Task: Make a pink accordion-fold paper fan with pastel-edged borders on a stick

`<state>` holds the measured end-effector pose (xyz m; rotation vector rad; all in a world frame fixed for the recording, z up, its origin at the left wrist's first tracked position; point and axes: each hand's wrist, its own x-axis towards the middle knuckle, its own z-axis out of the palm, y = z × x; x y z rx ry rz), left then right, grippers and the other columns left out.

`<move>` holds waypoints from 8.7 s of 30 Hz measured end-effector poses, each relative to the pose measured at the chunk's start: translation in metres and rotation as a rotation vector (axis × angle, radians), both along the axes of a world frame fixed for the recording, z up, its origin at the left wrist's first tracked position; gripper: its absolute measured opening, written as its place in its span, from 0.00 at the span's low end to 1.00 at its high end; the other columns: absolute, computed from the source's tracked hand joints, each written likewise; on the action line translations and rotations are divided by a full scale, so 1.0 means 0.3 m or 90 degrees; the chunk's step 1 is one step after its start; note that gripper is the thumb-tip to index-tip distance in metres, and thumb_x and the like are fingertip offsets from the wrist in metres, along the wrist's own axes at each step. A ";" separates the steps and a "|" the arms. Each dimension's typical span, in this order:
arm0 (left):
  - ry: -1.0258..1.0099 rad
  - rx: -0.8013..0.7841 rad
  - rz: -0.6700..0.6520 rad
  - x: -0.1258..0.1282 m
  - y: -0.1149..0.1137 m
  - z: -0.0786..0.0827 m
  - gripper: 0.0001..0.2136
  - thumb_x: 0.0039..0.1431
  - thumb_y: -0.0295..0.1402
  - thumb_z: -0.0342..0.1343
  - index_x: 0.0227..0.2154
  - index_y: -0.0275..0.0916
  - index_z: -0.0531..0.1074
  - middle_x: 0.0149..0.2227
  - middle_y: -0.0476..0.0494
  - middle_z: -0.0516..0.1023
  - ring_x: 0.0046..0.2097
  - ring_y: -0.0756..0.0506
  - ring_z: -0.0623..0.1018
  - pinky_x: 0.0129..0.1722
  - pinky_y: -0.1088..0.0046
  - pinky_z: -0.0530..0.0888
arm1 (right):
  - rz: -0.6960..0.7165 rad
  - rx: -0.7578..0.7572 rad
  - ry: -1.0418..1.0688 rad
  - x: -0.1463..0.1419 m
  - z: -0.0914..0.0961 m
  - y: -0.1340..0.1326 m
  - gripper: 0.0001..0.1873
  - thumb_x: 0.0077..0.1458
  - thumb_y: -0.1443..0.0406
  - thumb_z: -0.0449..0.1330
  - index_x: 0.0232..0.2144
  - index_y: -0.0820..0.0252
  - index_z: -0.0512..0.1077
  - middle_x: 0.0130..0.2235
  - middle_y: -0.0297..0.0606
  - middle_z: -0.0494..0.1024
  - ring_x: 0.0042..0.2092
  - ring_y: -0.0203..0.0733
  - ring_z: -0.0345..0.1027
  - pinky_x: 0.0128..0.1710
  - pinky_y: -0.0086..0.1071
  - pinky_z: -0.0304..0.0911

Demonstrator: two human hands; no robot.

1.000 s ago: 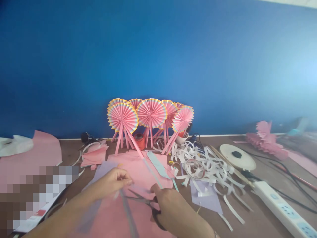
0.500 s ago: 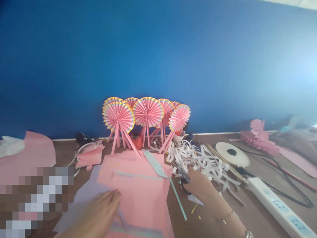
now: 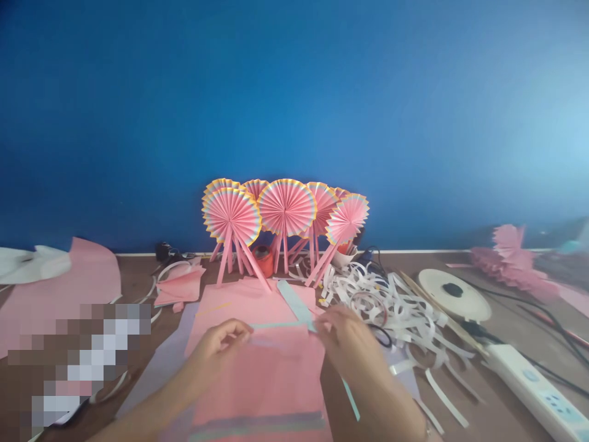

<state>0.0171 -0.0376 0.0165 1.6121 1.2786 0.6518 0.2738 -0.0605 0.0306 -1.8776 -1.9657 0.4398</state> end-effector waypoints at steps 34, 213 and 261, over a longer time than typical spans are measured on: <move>0.411 0.398 -0.222 -0.013 -0.012 -0.161 0.13 0.60 0.19 0.41 0.36 0.37 0.70 0.36 0.43 0.73 0.39 0.42 0.71 0.39 0.63 0.71 | 0.111 -0.081 0.125 -0.189 -0.175 0.172 0.10 0.50 0.74 0.54 0.20 0.59 0.66 0.33 0.37 0.70 0.39 0.43 0.62 0.40 0.35 0.58; 0.414 0.557 -0.364 0.154 -0.072 -0.288 0.23 0.55 0.26 0.50 0.55 0.33 0.61 0.62 0.32 0.59 0.60 0.36 0.62 0.55 0.59 0.61 | 0.094 -0.042 0.042 -0.035 -0.198 0.063 0.10 0.52 0.76 0.48 0.23 0.58 0.60 0.29 0.35 0.67 0.32 0.40 0.60 0.32 0.33 0.53; 0.272 0.606 -0.123 0.133 0.074 -0.253 0.23 0.58 0.31 0.49 0.57 0.37 0.61 0.50 0.35 0.75 0.49 0.38 0.73 0.46 0.61 0.70 | 0.140 0.140 -0.010 -0.064 -0.096 0.035 0.06 0.55 0.73 0.54 0.30 0.58 0.65 0.37 0.35 0.72 0.40 0.42 0.60 0.40 0.37 0.51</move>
